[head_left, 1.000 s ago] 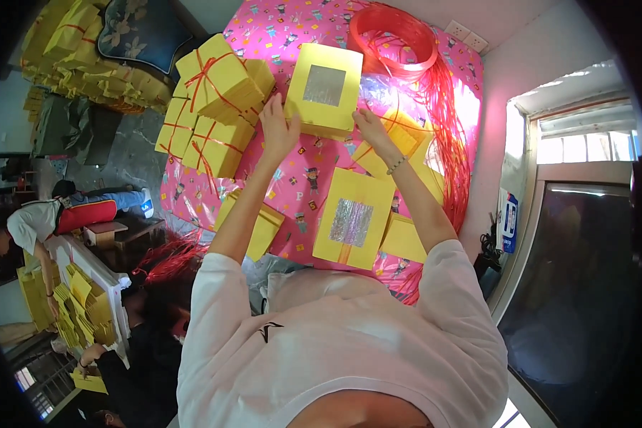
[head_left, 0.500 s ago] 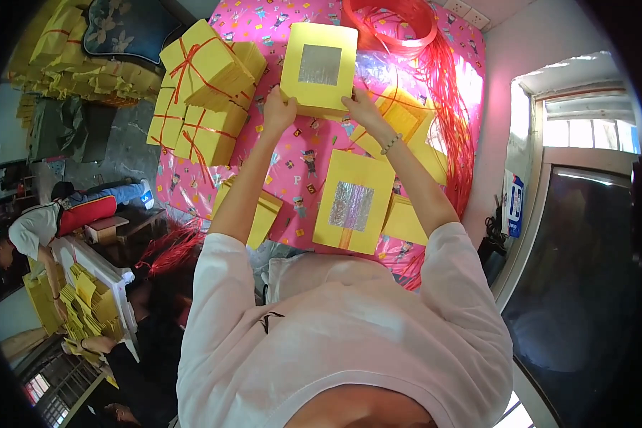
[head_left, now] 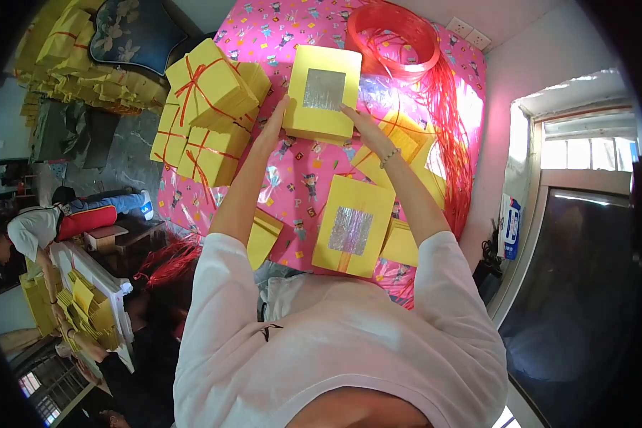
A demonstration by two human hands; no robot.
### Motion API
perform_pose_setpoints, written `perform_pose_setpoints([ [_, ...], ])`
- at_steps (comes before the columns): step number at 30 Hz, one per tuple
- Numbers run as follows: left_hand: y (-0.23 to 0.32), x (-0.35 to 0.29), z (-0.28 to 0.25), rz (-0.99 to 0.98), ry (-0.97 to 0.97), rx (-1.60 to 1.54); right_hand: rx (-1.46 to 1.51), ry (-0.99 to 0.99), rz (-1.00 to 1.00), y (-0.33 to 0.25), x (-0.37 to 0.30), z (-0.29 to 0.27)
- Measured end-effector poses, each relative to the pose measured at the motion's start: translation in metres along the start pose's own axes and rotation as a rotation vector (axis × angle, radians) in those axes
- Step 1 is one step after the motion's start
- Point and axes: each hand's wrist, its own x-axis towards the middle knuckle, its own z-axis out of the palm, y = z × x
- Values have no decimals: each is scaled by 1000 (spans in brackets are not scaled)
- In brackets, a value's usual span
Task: The person is folding sheets of yellow joss paper and organizing them into stacks or boxes.
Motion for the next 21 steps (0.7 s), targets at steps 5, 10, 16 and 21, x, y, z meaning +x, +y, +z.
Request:
perform_pose_setpoints([
  [5,-7,9,-25,-191,43,-136,30,-63,28,-6,-4,19],
  [10,0,7,-9,-240,105,-69,65,-85,153,0,1,4],
  [16,10,3,-9,-285,-56,-9,215,-74,153,9,6,-2],
  [21,6,-3,2,-104,-90,-156,271,-44,156,1,0,-2],
])
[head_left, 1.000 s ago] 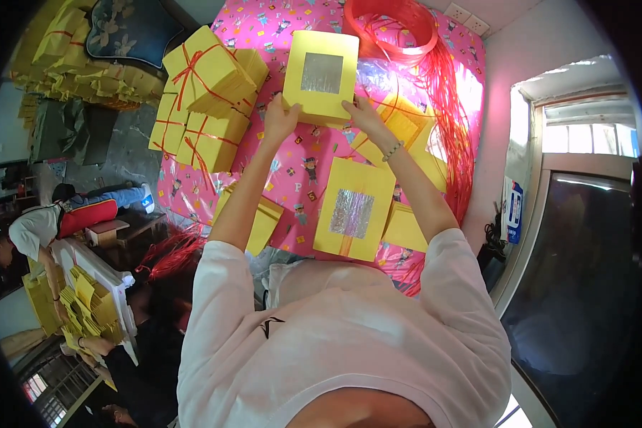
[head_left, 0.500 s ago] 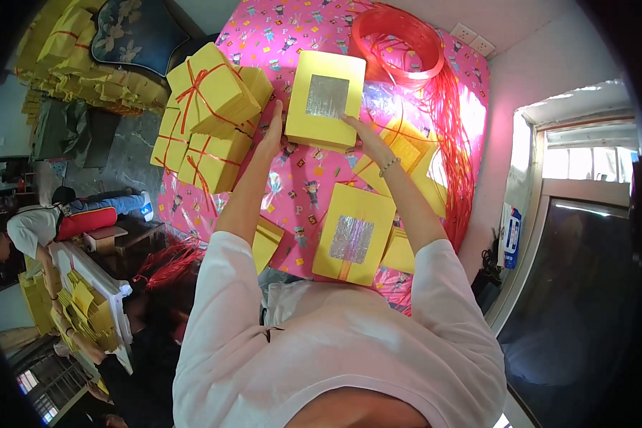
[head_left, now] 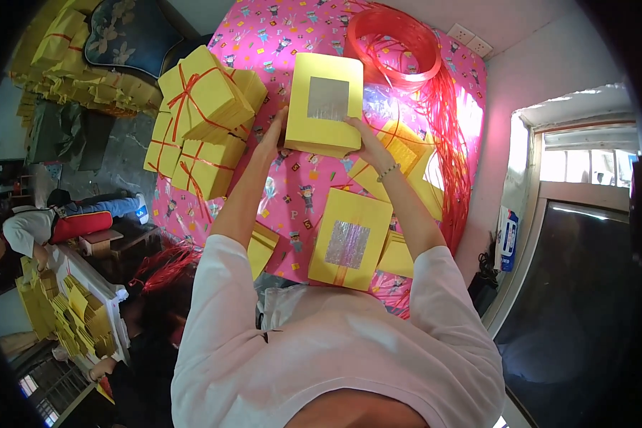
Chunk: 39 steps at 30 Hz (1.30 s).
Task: The person is folding sheets of yellow joss paper and organizing them into stacks or boxes.
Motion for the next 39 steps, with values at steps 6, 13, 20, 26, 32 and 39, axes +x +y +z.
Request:
perform_pose_setpoints([
  [6,6,2,-1,-59,-41,-103,63,16,44,-15,-12,2],
  [13,7,-3,-1,28,-105,-132,101,5,16,-19,-9,1],
  [20,8,-14,-1,-117,-136,-145,241,-6,67,-29,-30,18],
  [26,-2,-52,8,53,-69,-166,249,-13,54,-33,-74,33],
  [32,16,-143,36,26,-103,-108,156,-17,-52,-34,-158,42],
  [39,-19,-213,41,76,-352,-94,-22,43,-212,22,-241,36],
])
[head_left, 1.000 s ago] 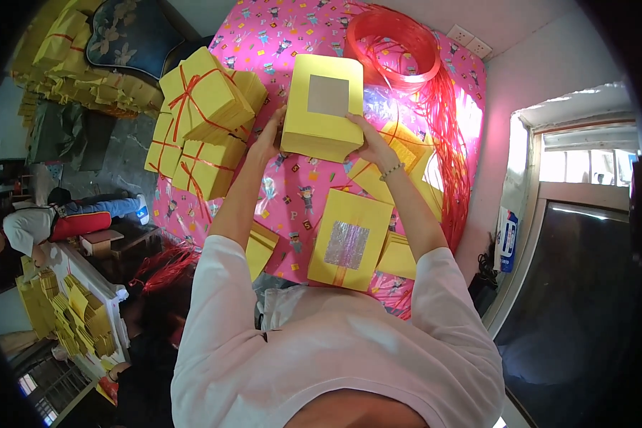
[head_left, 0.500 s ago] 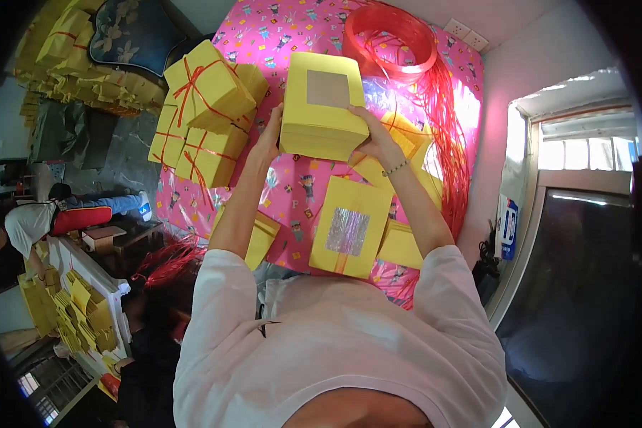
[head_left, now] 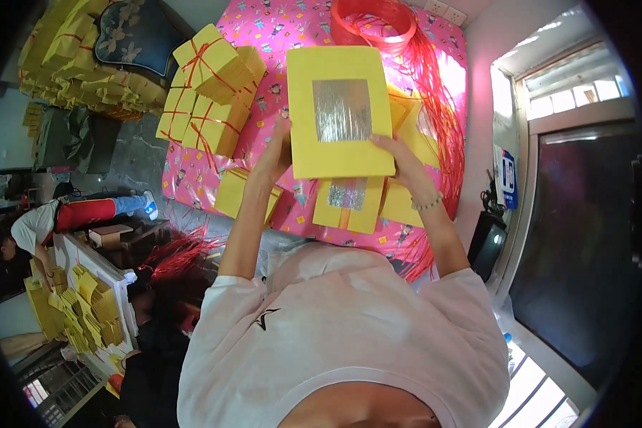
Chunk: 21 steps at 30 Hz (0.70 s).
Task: The person is folding sheets of yellow joss paper and organizing them into stacks or boxes.
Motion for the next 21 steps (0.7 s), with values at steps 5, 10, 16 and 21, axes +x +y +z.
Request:
perform_pose_setpoints([
  [5,-63,-50,-10,-87,78,-50,-8,18,7,39,-60,8],
  [10,-82,-83,17,-150,26,-45,-19,61,-34,85,-91,-1],
  [16,-107,-74,12,-192,21,-62,-16,93,56,119,-89,-17],
  [21,-118,-69,9,-179,21,-88,-15,68,42,127,-86,-26],
])
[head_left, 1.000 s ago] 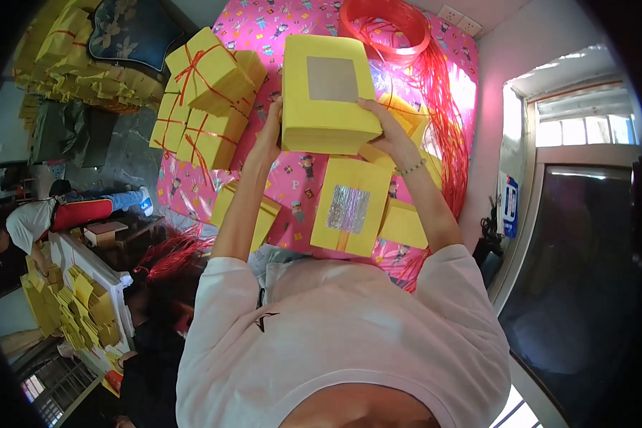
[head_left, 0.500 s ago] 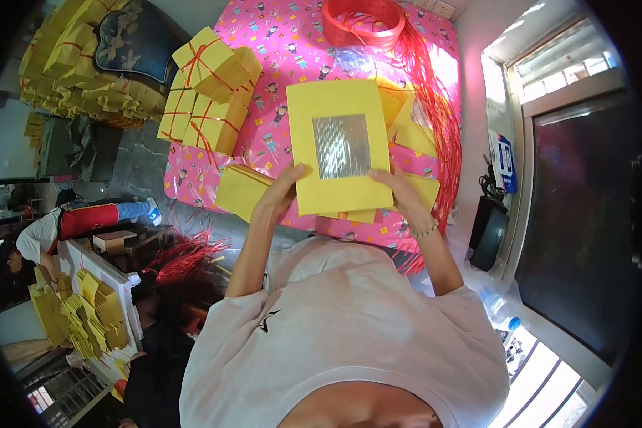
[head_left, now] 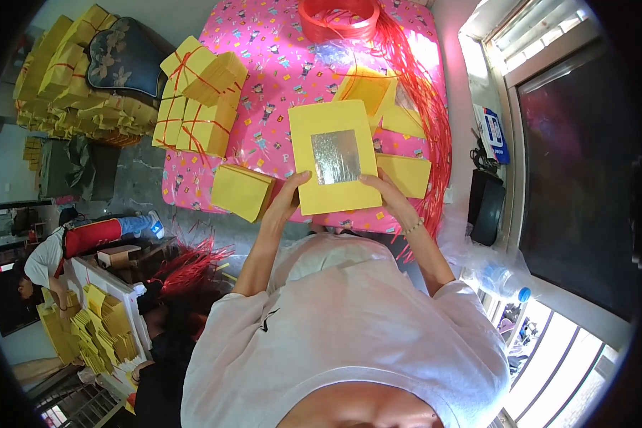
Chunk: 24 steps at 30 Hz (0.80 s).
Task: The person is folding sheets of yellow joss paper and organizing them into stacks or boxes.
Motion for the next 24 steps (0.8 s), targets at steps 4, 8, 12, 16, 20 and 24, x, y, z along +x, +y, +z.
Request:
perform_pose_setpoints([
  [4,-5,2,-3,25,11,-21,-27,51,-12,-18,-14,11],
  [8,-5,8,1,9,19,-9,-8,69,-32,-25,-20,11],
  [12,-3,7,11,-11,26,-31,36,35,8,-10,-9,-3],
  [16,-4,9,11,-2,45,-33,45,89,-1,-4,-10,-2],
  [20,-4,12,6,-10,4,-97,11,17,22,-18,-13,-1],
  [24,-12,17,-2,6,27,-40,-217,60,-178,-33,-22,-2],
])
